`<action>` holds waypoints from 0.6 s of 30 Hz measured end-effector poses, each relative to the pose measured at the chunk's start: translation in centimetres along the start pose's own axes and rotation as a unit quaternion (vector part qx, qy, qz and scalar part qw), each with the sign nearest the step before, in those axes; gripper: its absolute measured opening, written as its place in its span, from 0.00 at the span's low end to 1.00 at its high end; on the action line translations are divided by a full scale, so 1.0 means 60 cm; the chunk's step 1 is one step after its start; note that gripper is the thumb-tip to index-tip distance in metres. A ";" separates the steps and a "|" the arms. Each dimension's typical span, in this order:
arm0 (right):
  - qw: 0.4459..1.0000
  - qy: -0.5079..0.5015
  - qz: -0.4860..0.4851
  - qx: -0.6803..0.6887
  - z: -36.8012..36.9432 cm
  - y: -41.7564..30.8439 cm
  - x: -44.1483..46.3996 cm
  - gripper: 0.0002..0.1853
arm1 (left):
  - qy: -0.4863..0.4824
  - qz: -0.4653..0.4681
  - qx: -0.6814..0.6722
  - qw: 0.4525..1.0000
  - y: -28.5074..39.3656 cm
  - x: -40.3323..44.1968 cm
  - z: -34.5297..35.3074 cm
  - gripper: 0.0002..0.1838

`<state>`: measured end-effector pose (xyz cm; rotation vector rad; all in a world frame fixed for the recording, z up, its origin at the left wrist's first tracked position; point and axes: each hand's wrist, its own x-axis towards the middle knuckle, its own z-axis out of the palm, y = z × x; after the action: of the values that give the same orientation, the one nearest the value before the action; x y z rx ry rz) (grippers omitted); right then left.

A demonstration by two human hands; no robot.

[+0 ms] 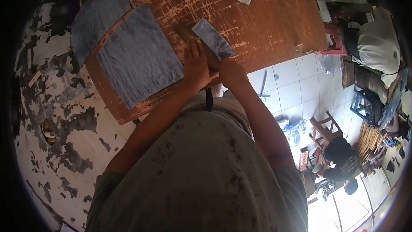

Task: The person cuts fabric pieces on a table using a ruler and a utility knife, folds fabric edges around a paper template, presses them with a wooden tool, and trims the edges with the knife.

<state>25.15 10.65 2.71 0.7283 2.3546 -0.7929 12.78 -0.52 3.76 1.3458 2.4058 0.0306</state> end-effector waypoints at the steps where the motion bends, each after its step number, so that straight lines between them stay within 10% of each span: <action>1: 1.000 0.000 -0.001 -0.001 0.003 0.004 -0.001 0.12 | -0.010 -0.003 -0.003 1.000 0.001 0.000 -0.001 0.78; 18: 0.986 0.034 0.091 0.136 -0.006 0.017 -0.071 0.18 | 0.002 -0.003 -0.006 1.000 0.004 -0.005 -0.011 0.78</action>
<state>28.69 10.24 5.30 1.0829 2.2228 -1.0325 12.89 -0.51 4.52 1.3341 2.4098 0.0450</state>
